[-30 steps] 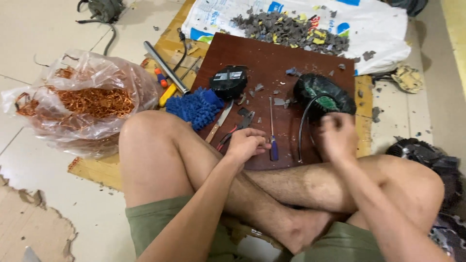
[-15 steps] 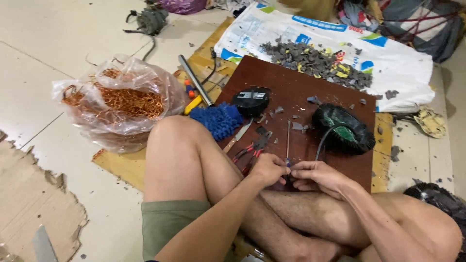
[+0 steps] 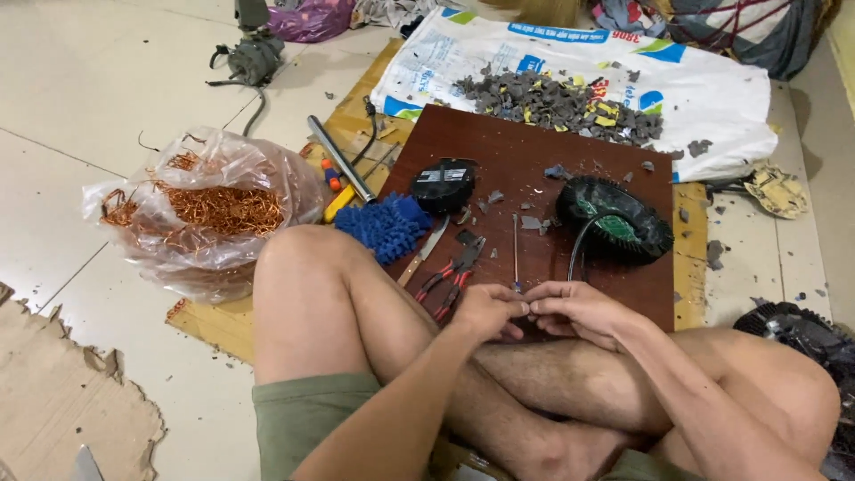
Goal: The person sits cross-legged on the floor and uses pliers to strip the insulation from a black wire. They then insert the exposed wire into a slot on a green circuit board located inside a black circular housing and use a screwdriver to secure it.
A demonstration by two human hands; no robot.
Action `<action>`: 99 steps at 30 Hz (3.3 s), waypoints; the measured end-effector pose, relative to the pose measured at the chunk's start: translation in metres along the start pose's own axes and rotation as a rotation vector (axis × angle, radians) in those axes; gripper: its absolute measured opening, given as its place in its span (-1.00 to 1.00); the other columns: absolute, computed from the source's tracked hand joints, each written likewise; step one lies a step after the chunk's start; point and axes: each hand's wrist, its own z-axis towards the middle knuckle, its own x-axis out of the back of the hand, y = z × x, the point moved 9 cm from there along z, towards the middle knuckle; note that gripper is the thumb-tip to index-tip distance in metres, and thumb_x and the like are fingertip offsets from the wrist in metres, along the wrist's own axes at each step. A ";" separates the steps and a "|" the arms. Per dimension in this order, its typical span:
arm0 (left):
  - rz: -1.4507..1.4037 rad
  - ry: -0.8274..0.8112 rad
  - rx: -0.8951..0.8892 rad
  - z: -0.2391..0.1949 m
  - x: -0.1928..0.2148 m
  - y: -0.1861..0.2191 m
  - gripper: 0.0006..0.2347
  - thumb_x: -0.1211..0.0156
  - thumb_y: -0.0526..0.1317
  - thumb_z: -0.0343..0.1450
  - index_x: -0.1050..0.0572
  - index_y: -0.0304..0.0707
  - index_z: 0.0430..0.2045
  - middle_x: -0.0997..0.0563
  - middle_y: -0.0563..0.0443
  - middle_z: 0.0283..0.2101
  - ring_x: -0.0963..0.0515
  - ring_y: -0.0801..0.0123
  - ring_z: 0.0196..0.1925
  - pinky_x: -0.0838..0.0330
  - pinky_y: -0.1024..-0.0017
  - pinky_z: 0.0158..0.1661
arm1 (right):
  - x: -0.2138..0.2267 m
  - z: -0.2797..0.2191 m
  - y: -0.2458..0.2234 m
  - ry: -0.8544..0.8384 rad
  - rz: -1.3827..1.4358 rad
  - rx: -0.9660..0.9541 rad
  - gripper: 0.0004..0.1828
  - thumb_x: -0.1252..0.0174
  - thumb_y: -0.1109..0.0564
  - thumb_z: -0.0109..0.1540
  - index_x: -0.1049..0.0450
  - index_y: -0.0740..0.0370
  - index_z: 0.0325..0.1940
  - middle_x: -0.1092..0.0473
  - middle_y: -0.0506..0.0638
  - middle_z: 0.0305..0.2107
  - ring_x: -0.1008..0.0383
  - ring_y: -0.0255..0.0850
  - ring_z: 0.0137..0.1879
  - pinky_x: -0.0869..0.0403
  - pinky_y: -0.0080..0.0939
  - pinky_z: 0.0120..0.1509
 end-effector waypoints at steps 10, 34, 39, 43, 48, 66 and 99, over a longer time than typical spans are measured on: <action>0.972 0.014 -0.063 -0.011 -0.030 0.005 -0.56 0.14 0.11 0.54 -0.38 0.24 0.34 -0.17 0.04 0.41 -0.21 0.00 0.48 -0.17 -0.11 0.41 | 0.044 0.021 0.026 0.252 0.218 0.009 -0.67 -0.18 0.20 0.21 -0.60 0.27 0.05 -0.49 0.13 -0.31 -0.49 -0.18 -0.29 -0.57 -0.18 -0.16; 1.366 -0.040 0.214 -0.005 0.060 0.030 -0.47 -0.06 -0.09 0.55 -0.15 -0.08 0.48 -0.03 -0.32 0.56 -0.11 -0.18 0.53 -0.32 -0.08 0.33 | 0.170 0.060 0.061 0.778 0.092 0.006 -0.57 0.22 0.40 0.33 -0.46 0.23 0.16 -0.45 0.13 -0.23 -0.47 -0.14 -0.36 -0.46 -0.19 -0.36; 1.358 0.055 -0.003 0.018 0.059 0.027 -0.53 0.11 -0.13 0.48 -0.42 -0.32 0.30 -0.42 -0.53 0.25 -0.46 -0.45 0.28 -0.49 -0.34 0.08 | 0.139 0.064 0.039 0.701 -0.154 0.200 -0.67 -0.08 0.21 0.33 -0.60 0.38 0.11 -0.51 0.31 -0.24 -0.60 0.03 -0.29 -0.64 -0.02 -0.31; 1.350 0.065 -0.009 0.022 0.061 0.025 -0.54 0.15 -0.15 0.51 -0.40 -0.35 0.30 -0.41 -0.58 0.25 -0.45 -0.47 0.29 -0.47 -0.33 0.11 | 0.117 0.051 0.027 0.620 -0.175 0.177 -0.65 -0.12 0.18 0.35 -0.57 0.43 0.15 -0.49 0.33 -0.20 -0.59 0.02 -0.24 -0.64 -0.03 -0.25; 1.339 0.156 -0.346 -0.021 0.037 0.076 -0.62 -0.07 -0.12 0.48 -0.47 -0.24 0.18 -0.31 -0.28 0.32 -0.34 -0.13 0.38 -0.40 -0.03 0.26 | 0.089 0.037 0.006 0.476 -0.596 0.078 -0.64 -0.24 -0.08 0.29 -0.70 0.04 0.09 -0.66 0.15 -0.17 -0.66 0.01 0.01 -0.60 0.09 0.04; 1.349 -0.007 -0.168 0.035 0.039 0.015 -0.56 -0.15 -0.08 0.36 -0.60 -0.31 0.09 -0.42 -0.19 0.38 -0.60 -0.17 0.22 -0.55 -0.07 0.17 | 0.074 0.031 0.004 0.420 -0.359 0.097 -0.66 -0.18 0.17 0.24 -0.66 0.42 0.01 -0.61 0.38 -0.24 -0.67 0.07 -0.21 -0.66 0.02 -0.12; 1.525 0.043 -0.226 0.040 0.023 0.003 -0.66 0.01 -0.19 0.48 -0.46 -0.05 0.17 -0.41 -0.20 0.27 -0.36 -0.21 0.35 -0.46 -0.13 0.13 | 0.076 -0.026 -0.016 0.570 -0.396 0.182 -0.68 -0.21 0.08 0.20 -0.68 0.01 0.03 -0.65 0.04 -0.30 -0.66 -0.20 -0.26 -0.65 -0.12 -0.27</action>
